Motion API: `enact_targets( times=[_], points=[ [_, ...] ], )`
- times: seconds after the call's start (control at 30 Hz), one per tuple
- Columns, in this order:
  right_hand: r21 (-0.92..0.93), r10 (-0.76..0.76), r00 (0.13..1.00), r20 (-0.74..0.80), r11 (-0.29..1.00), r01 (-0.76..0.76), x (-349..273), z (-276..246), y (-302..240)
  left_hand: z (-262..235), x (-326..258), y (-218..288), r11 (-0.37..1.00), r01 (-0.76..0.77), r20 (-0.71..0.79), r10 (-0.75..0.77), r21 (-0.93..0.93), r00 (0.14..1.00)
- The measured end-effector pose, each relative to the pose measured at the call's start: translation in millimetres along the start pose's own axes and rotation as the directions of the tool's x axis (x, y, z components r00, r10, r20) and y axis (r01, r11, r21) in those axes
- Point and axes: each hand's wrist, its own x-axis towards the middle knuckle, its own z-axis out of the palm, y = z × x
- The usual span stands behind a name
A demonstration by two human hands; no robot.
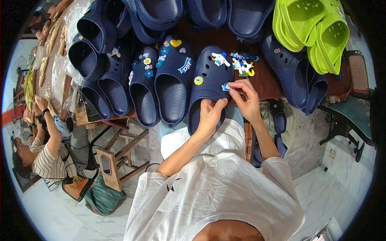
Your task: Attaching decorative charms into holes on blue clog-style shoes.
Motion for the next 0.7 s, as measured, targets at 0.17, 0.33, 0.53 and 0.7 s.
enact_targets(
  times=[0.17,0.33,0.53,0.7],
  points=[
    [-0.135,0.016,0.945,-0.328,0.989,-0.063,-3.6,-14.2,9.0,3.8,0.9,0.9,1.000,0.008,-0.042,-0.008,-0.010,0.999],
    [-0.395,-0.059,0.941,-0.334,0.915,-0.083,11.4,-36.1,19.1,3.5,0.6,6.3,0.999,0.021,-0.029,-0.020,0.049,0.999],
    [-0.652,-0.172,0.960,-0.220,0.758,-0.014,35.5,-36.1,19.5,14.9,3.3,8.9,0.994,-0.010,-0.069,0.018,0.113,0.997],
    [-0.730,-0.187,0.966,-0.177,0.684,-0.001,42.6,-31.5,17.1,13.5,6.0,9.1,0.997,-0.002,-0.086,0.009,0.083,0.996]
  ],
)
